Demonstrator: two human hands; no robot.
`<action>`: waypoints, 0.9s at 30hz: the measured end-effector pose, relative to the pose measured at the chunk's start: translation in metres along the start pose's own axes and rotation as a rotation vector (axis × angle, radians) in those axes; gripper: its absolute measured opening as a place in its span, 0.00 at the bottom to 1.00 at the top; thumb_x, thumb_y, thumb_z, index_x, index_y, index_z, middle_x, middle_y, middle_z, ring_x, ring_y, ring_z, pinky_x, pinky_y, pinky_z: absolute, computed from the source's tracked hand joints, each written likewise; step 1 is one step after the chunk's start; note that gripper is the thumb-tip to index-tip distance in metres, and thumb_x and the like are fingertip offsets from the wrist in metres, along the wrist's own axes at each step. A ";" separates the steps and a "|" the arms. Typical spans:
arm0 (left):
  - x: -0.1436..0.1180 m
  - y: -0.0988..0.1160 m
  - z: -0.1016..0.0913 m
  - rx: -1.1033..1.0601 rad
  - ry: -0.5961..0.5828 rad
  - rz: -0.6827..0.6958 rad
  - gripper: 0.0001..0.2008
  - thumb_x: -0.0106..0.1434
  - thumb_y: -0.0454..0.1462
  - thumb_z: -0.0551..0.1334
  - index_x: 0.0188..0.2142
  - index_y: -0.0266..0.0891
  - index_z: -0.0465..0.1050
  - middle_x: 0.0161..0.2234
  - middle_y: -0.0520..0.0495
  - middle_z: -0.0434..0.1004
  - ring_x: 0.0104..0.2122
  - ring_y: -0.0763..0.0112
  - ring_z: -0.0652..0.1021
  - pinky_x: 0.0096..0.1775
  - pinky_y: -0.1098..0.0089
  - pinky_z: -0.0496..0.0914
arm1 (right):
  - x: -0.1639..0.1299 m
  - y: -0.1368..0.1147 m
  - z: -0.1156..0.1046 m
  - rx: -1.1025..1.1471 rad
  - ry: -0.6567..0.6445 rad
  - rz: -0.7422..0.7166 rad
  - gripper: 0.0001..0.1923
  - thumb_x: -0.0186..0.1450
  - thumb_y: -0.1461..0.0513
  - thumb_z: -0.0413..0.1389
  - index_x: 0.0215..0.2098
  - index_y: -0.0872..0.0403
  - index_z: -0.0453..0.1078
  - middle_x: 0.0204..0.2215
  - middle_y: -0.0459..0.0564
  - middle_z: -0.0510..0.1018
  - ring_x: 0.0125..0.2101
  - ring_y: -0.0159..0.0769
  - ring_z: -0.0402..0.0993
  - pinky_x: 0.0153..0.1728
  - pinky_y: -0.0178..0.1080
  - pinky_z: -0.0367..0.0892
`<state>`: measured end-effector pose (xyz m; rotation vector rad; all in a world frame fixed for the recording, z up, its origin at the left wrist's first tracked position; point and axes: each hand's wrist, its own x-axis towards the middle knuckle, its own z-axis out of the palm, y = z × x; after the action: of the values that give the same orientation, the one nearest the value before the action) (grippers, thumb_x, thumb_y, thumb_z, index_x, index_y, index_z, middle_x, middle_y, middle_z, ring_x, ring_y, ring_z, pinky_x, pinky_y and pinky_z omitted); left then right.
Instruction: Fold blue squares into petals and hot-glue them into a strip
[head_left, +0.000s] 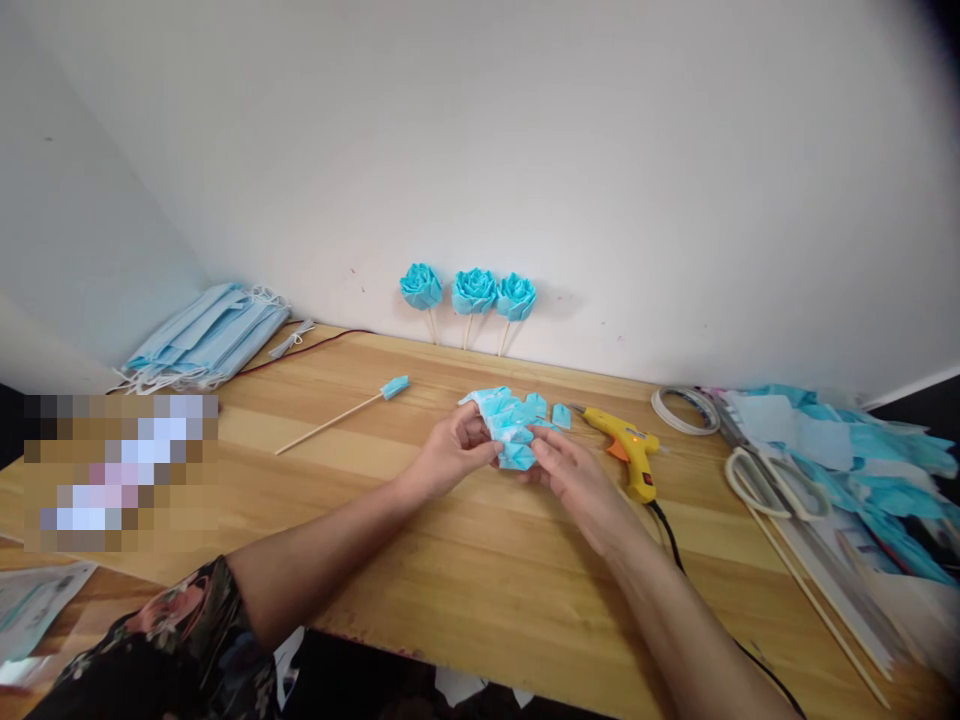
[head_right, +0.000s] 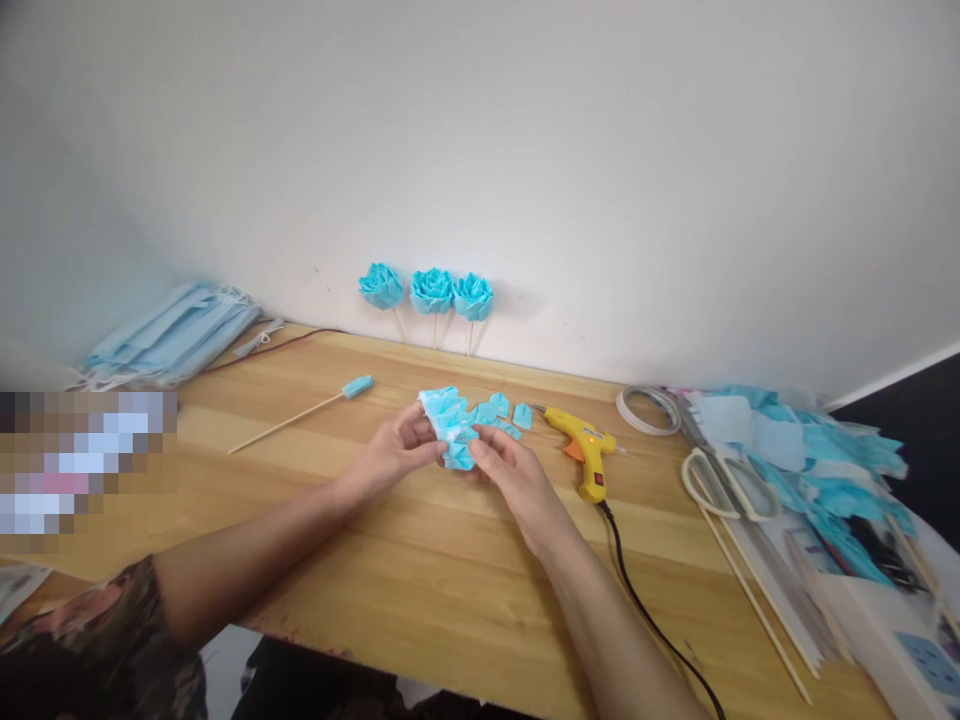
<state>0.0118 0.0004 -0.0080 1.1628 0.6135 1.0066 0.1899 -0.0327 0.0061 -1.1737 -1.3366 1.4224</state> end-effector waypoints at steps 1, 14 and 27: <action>0.000 0.000 0.000 0.001 0.000 0.002 0.25 0.53 0.41 0.69 0.49 0.37 0.66 0.36 0.44 0.77 0.33 0.68 0.76 0.35 0.68 0.70 | 0.000 0.000 0.003 0.007 -0.033 0.010 0.18 0.63 0.50 0.55 0.45 0.51 0.71 0.41 0.53 0.78 0.43 0.42 0.74 0.37 0.40 0.72; -0.001 -0.002 0.004 0.006 -0.043 0.015 0.24 0.52 0.40 0.70 0.47 0.38 0.67 0.41 0.42 0.77 0.39 0.65 0.77 0.42 0.67 0.69 | 0.001 0.003 0.012 -0.147 0.112 -0.023 0.12 0.56 0.54 0.58 0.25 0.53 0.66 0.23 0.43 0.69 0.25 0.32 0.64 0.28 0.36 0.62; 0.003 0.000 -0.006 -0.027 0.016 -0.010 0.28 0.52 0.38 0.70 0.51 0.39 0.63 0.38 0.44 0.77 0.35 0.66 0.76 0.35 0.69 0.69 | -0.008 -0.018 -0.014 -0.660 0.063 -0.087 0.17 0.65 0.53 0.49 0.44 0.51 0.73 0.34 0.49 0.80 0.35 0.40 0.75 0.38 0.40 0.67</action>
<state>0.0076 0.0060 -0.0093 1.1278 0.6162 1.0133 0.2053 -0.0360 0.0252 -1.5318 -1.8571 0.8850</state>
